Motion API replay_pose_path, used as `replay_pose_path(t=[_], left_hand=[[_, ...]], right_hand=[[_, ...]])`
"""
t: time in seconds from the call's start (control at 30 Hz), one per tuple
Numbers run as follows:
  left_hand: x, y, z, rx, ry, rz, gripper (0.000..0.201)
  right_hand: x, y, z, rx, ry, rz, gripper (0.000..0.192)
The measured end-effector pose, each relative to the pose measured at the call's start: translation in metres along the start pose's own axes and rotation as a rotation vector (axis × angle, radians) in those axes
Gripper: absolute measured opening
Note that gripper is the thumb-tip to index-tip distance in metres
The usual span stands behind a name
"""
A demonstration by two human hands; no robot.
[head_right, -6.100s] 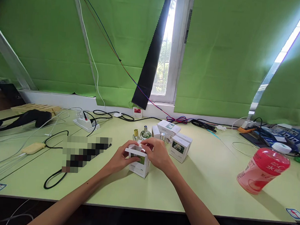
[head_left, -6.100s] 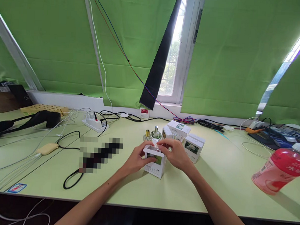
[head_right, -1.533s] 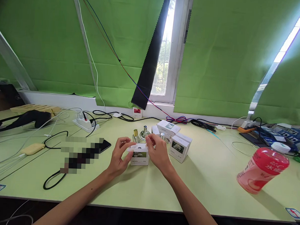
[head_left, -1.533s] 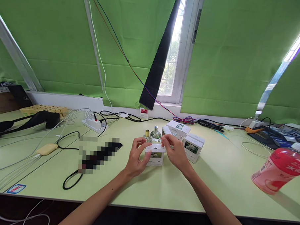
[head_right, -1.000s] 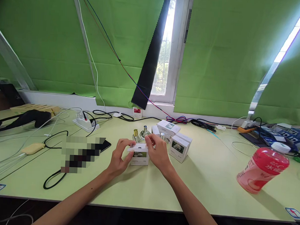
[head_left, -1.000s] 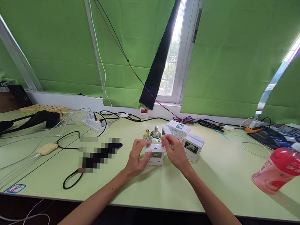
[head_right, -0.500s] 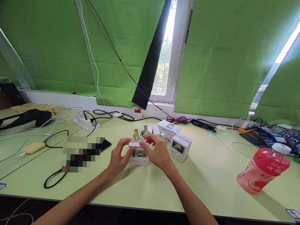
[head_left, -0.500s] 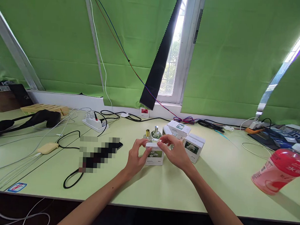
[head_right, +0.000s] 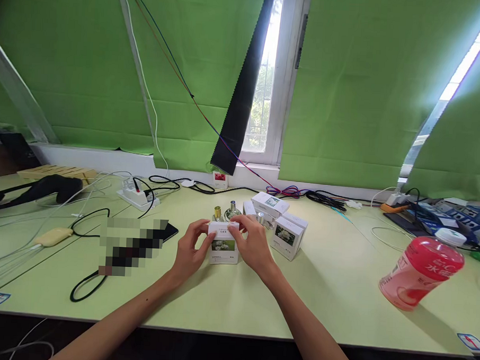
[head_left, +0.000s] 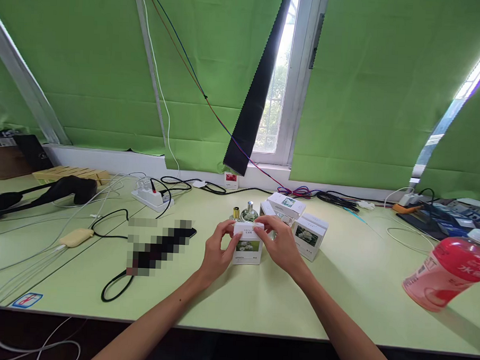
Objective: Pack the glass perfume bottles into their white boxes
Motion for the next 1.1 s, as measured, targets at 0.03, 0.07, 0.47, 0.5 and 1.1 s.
replay_pose_path(t=[0.03,0.07,0.47,0.5,1.1], left_hand=[[0.0,0.0001,0.0003,-0.006,-0.004,0.004,0.026],[0.0001,0.0002,0.0006,-0.011,-0.005,0.008,0.025],[-0.0007,0.0011,-0.0031,-0.03,0.052,0.03,0.024],[-0.0006,0.0013,-0.0029,-0.03,0.052,0.036,0.024],[0.0068,0.0007,0.0058,-0.03,0.109,0.014,0.02]], right_hand=[[-0.0002,-0.0004,0.0009,0.0,0.003,0.002,0.016],[-0.0003,-0.0008,0.0016,0.0,0.006,0.003,0.016],[-0.0014,-0.0034,0.0062,0.013,0.009,0.004,0.015],[-0.0014,-0.0037,0.0064,0.01,0.01,0.002,0.016],[-0.0013,-0.0057,0.008,-0.015,0.013,-0.006,0.016]])
Point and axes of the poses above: each hand's wrist, its own x-axis towards the middle knuckle, its own y-axis out of the back of the hand, z = x × y, the point moved 4 cm from there along x, towards the middle knuckle, and after that the axes turned 13 degrees about z, right-handed, at the moved point
